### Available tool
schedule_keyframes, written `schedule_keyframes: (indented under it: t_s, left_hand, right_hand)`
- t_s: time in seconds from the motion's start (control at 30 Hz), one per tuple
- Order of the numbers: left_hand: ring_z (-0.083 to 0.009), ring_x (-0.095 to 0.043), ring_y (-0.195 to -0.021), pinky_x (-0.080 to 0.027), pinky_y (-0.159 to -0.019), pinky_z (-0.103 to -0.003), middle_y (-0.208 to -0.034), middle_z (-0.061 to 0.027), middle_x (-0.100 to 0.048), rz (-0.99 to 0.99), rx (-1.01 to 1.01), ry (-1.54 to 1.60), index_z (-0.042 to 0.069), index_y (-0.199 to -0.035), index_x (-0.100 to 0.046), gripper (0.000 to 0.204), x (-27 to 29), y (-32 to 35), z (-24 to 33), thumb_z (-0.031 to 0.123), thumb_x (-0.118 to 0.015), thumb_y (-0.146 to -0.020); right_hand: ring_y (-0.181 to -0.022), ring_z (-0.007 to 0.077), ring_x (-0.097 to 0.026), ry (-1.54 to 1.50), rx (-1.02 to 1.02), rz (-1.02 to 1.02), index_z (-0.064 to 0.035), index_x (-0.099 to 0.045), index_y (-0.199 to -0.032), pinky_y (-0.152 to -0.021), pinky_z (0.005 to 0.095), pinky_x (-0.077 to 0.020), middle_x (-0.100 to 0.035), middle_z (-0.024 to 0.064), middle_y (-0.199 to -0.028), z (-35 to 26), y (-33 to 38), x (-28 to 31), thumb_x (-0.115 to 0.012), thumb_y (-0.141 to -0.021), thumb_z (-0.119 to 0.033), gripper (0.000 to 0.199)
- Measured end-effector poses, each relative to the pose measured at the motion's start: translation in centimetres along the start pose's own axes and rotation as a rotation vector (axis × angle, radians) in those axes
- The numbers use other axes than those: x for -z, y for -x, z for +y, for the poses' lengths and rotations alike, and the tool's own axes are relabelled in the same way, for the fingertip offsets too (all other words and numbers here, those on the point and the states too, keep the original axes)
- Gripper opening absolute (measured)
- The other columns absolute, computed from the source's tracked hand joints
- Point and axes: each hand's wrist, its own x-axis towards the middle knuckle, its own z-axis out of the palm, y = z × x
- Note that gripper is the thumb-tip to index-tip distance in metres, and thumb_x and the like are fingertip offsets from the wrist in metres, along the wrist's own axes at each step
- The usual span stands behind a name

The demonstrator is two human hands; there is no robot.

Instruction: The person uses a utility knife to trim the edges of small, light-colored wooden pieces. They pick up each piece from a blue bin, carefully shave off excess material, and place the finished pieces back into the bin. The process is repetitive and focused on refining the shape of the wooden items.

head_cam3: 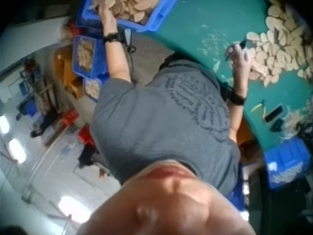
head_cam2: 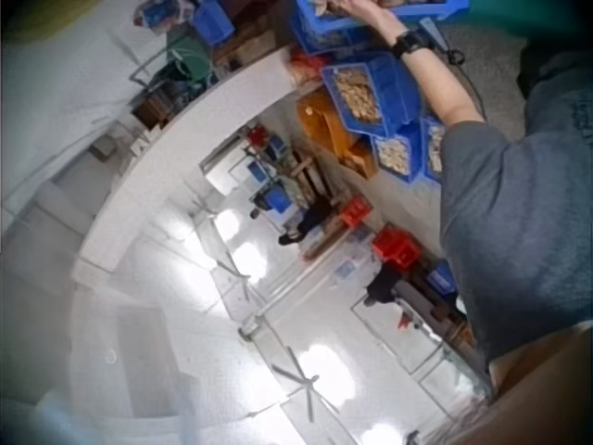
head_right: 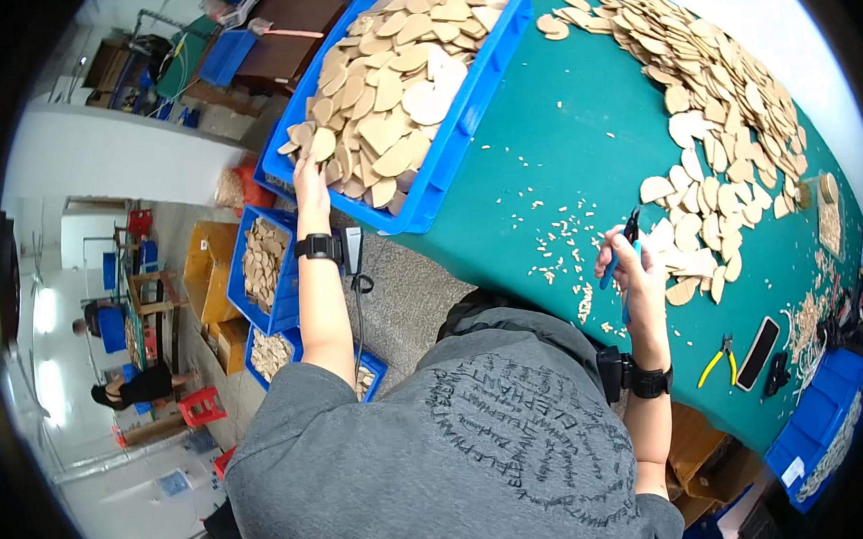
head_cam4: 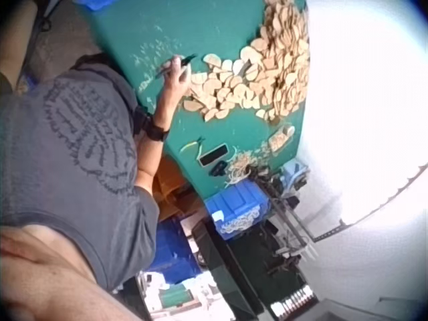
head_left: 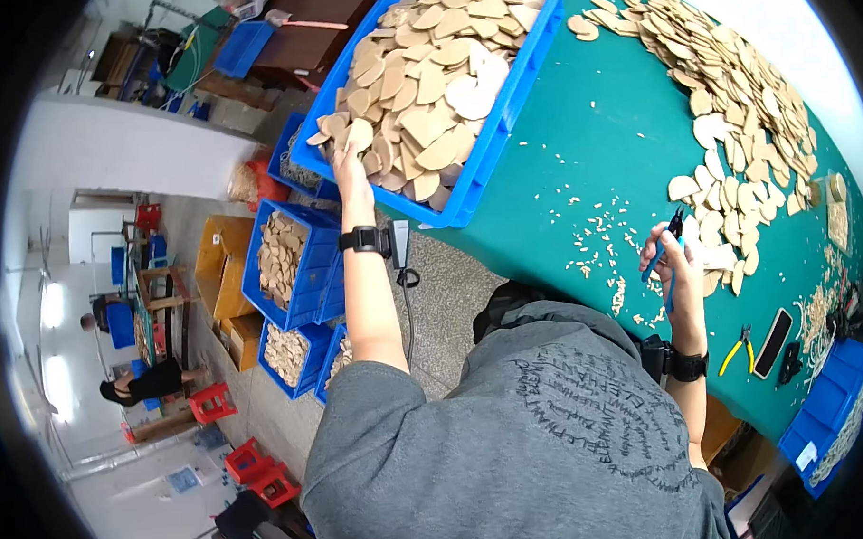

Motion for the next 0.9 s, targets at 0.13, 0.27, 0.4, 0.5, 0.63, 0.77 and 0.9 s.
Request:
schedule_keyframes:
  t_s: [0.13, 0.27, 0.4, 0.5, 0.63, 0.77, 0.9]
  left_hand:
    - [-0.0282, -0.039, -0.123, -0.034, -0.102, -0.039, -0.132, -0.0189, -0.040, 0.139, -0.292, -0.583, -0.005, -0.131, -0.036, 0.051, -7.5, 6.6, 3.6, 0.015, -0.056, -0.089]
    - [-0.0288, -0.044, -0.117, -0.037, -0.098, -0.039, -0.127, -0.0162, -0.045, -0.196, -0.518, -0.412, -0.001, -0.122, -0.050, 0.040, -17.7, 13.4, 3.1, 0.013, -0.059, -0.086]
    - [-0.0289, -0.049, -0.109, -0.039, -0.095, -0.039, -0.114, -0.0123, -0.054, -0.901, -0.542, -0.461, 0.009, -0.105, -0.063, 0.027, -30.2, 22.2, 1.0, 0.018, -0.063, -0.080]
    - [-0.0306, -0.048, -0.111, -0.039, -0.096, -0.039, -0.120, -0.0125, -0.051, -1.077, -0.603, -0.545, 0.011, -0.116, -0.056, 0.040, -37.5, 26.1, -3.9, 0.023, -0.065, -0.078]
    - [-0.0357, -0.046, -0.113, -0.039, -0.097, -0.042, -0.120, -0.0170, -0.050, -1.116, -0.513, -0.773, 0.008, -0.127, -0.044, 0.065, -43.3, 28.8, -6.3, 0.027, -0.072, -0.072]
    - [-0.0350, -0.053, -0.106, -0.044, -0.091, -0.041, -0.112, -0.0212, -0.054, -1.193, -0.471, -0.973, 0.005, -0.124, -0.049, 0.076, -45.6, 27.3, -6.8, 0.035, -0.079, -0.062]
    - [-0.0339, -0.053, -0.106, -0.045, -0.090, -0.039, -0.110, -0.0233, -0.054, -1.100, -0.453, -0.920, 0.001, -0.119, -0.054, 0.071, -48.3, 27.1, -4.4, 0.039, -0.077, -0.064]
  right_hand:
    - [-0.065, 0.0094, -0.054, 0.036, 0.029, 0.167, -0.0029, -0.056, -0.096, -0.060, 0.0226, -0.0447, -0.055, 0.0012, -0.073, -0.2, 1.3, 2.5, -0.059, -0.090, -0.023, 0.022]
    - [-0.062, 0.0077, -0.054, 0.103, 0.073, 0.338, -0.0039, -0.057, -0.088, -0.058, 0.0205, -0.0435, -0.057, 0.0007, -0.071, -0.7, 3.2, 5.7, -0.060, -0.089, -0.025, 0.021]
    - [-0.062, 0.0078, -0.054, 0.100, 0.120, 0.482, -0.0034, -0.057, -0.091, -0.058, 0.0199, -0.0430, -0.057, 0.0009, -0.070, -0.8, 5.8, 8.9, -0.059, -0.089, -0.024, 0.021]
    - [-0.062, 0.0082, -0.054, 0.102, 0.149, 0.521, -0.0027, -0.057, -0.093, -0.058, 0.0201, -0.0433, -0.057, 0.0013, -0.070, -0.7, 7.7, 10.7, -0.059, -0.089, -0.023, 0.020]
    - [-0.063, 0.0101, -0.054, 0.066, 0.167, 0.573, -0.0004, -0.056, -0.096, -0.060, 0.0232, -0.0445, -0.056, 0.0027, -0.071, -0.8, 10.2, 12.6, -0.058, -0.089, -0.016, 0.018]
    - [-0.063, 0.0106, -0.054, 0.044, 0.154, 0.679, -0.0002, -0.056, -0.096, -0.060, 0.0238, -0.0443, -0.055, 0.0029, -0.071, -0.3, 12.6, 16.1, -0.058, -0.089, -0.016, 0.018]
    - [-0.063, 0.0106, -0.054, -0.020, 0.140, 0.723, -0.0002, -0.056, -0.096, -0.060, 0.0242, -0.0441, -0.055, 0.0029, -0.071, -0.4, 13.6, 19.2, -0.059, -0.088, -0.018, 0.020]
